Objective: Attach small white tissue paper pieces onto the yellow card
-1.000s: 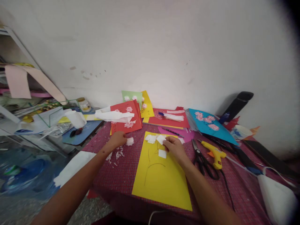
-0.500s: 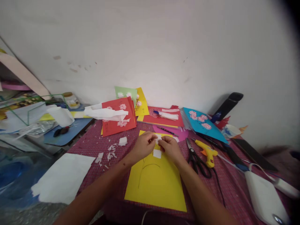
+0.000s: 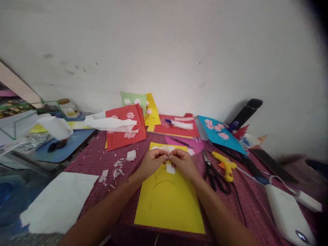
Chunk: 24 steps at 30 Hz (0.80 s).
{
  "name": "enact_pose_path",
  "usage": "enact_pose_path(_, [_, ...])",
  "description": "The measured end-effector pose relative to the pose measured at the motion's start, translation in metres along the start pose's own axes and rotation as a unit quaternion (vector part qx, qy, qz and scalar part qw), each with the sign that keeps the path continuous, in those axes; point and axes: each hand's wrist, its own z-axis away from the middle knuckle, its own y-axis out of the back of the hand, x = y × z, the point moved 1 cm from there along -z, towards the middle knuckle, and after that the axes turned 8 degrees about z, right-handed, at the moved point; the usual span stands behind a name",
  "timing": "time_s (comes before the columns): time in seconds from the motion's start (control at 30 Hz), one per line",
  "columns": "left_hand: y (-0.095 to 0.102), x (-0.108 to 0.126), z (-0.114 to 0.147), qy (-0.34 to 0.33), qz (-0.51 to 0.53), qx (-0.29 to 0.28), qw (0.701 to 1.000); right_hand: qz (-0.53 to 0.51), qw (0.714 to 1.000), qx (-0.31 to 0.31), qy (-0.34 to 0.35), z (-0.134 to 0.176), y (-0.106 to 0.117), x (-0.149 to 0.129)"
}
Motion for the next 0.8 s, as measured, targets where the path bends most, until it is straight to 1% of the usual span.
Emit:
enact_pose_path(0.1, [0.000,0.001,0.000,0.014,0.028,-0.005,1.000,0.013,1.000,-0.001,0.011,0.001,0.001,-0.003])
enact_pose_path(0.23, [0.001,-0.003,0.000,0.012,0.040,-0.014,0.999,0.034,0.999,0.003,0.021,0.002,0.001,-0.003])
enact_pose_path(0.37, [0.000,-0.007,-0.001,-0.001,0.045,-0.023,0.999,0.044,0.999,0.014,0.012,0.001,0.001,-0.002])
enact_pose_path(0.63, [0.001,-0.011,-0.002,-0.006,0.044,-0.017,0.999,0.019,1.000,-0.009,0.006,0.001,-0.001,-0.005])
enact_pose_path(0.8, [0.001,-0.010,-0.002,-0.009,0.040,-0.020,0.999,0.024,1.000,-0.004,-0.004,0.000,-0.001,-0.002])
